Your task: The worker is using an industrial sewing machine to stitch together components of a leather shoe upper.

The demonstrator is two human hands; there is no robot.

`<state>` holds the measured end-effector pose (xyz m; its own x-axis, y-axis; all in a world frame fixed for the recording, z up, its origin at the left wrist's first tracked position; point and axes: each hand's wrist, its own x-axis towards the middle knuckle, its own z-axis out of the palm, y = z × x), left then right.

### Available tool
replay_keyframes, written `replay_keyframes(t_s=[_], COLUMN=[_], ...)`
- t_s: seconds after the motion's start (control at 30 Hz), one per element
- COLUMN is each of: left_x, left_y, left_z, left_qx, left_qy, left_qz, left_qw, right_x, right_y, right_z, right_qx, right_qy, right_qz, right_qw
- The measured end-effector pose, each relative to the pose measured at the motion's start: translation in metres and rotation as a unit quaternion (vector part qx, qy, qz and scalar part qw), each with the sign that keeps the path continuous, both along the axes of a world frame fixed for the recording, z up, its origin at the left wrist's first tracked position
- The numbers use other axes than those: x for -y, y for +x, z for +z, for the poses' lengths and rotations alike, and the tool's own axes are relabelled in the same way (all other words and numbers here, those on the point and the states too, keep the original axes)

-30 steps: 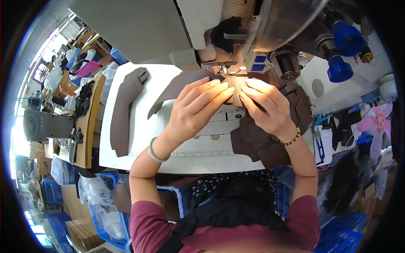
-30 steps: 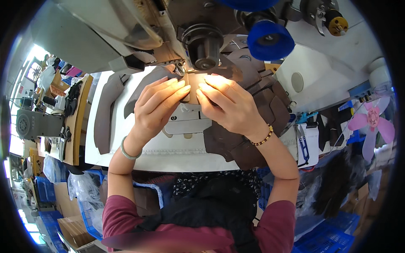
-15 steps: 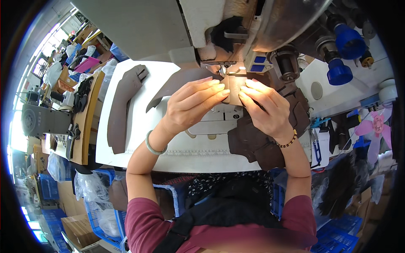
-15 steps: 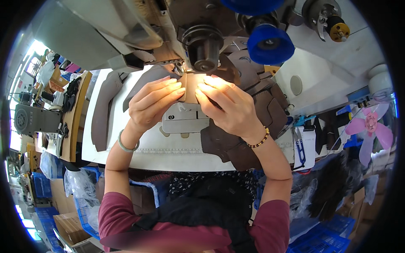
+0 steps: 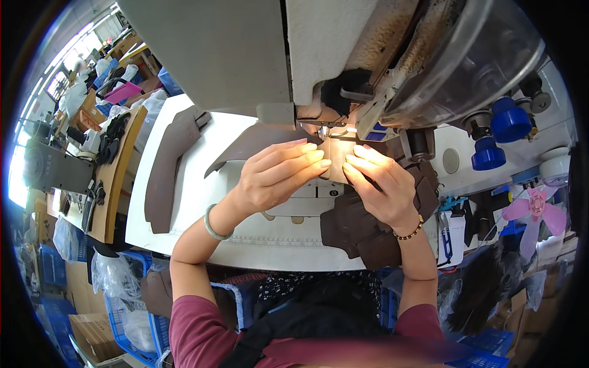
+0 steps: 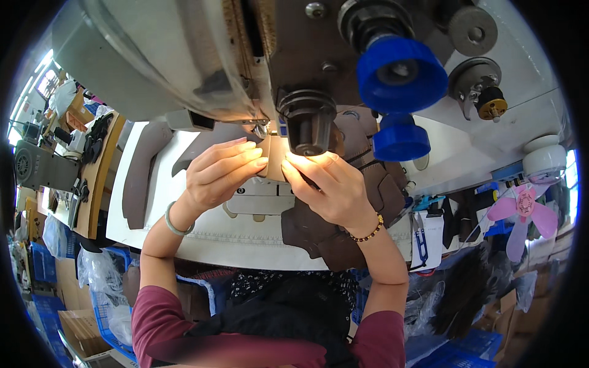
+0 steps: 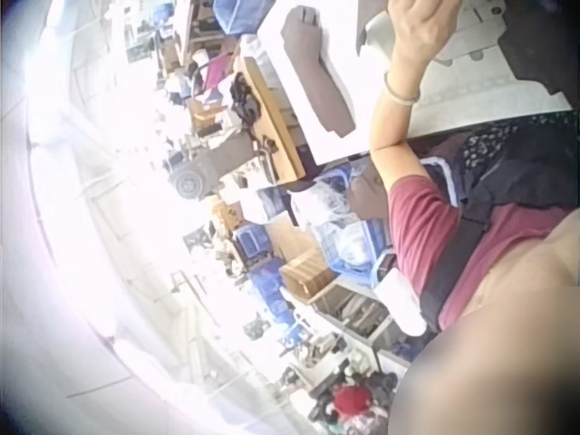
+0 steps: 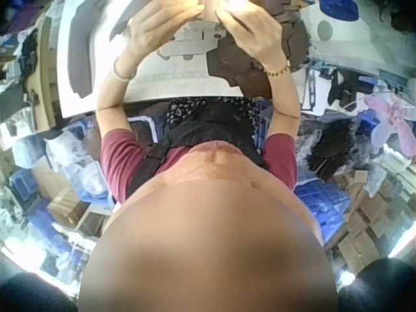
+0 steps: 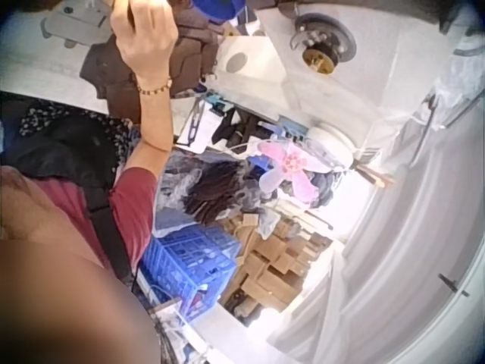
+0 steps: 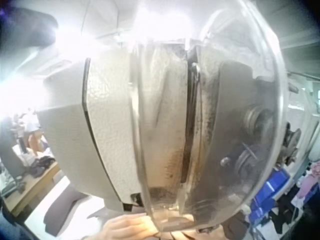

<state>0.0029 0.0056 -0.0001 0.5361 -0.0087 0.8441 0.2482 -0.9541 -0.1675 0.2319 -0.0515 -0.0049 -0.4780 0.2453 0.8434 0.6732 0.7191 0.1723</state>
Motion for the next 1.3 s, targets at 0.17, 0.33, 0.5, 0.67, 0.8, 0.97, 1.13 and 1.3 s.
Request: replay_keyframes(t_s=[0.17,0.33,0.5,0.67,0.8,0.97,1.13,1.3], left_x=[-0.001,-0.002,-0.002,-0.003,-0.001,0.005,-0.001,-0.005], left_y=[0.0,0.002,0.003,0.002,0.003,-0.002,-0.002,-0.002], left_z=[-0.001,-0.001,-0.002,-0.001,0.001,0.001,-0.001,-0.003], left_qx=[0.005,0.014,0.018,0.008,0.006,-0.026,-0.013,-0.003], left_qy=[0.0,0.008,0.015,0.013,0.012,-0.012,-0.008,0.0], left_qz=[-0.002,-0.001,-0.003,-0.005,0.001,0.021,-0.007,-0.026], left_qw=[1.0,1.0,1.0,1.0,1.0,0.999,1.0,1.0], right_x=[-0.001,-0.002,-0.003,-0.003,-0.001,0.004,0.002,0.003], right_y=[0.0,-0.001,0.001,0.001,-0.002,-0.007,-0.009,-0.008], right_z=[-0.001,0.0,-0.001,0.0,0.004,0.006,0.005,0.004], right_qx=[-0.004,-0.015,-0.017,-0.012,-0.015,-0.045,-0.053,-0.056], right_qy=[0.012,-0.012,0.0,-0.014,-0.023,-0.054,-0.02,-0.029], right_qz=[0.001,-0.004,0.0,0.0,-0.009,-0.009,-0.011,-0.019], right_qw=[1.0,1.0,1.0,1.0,1.0,0.997,0.998,0.998])
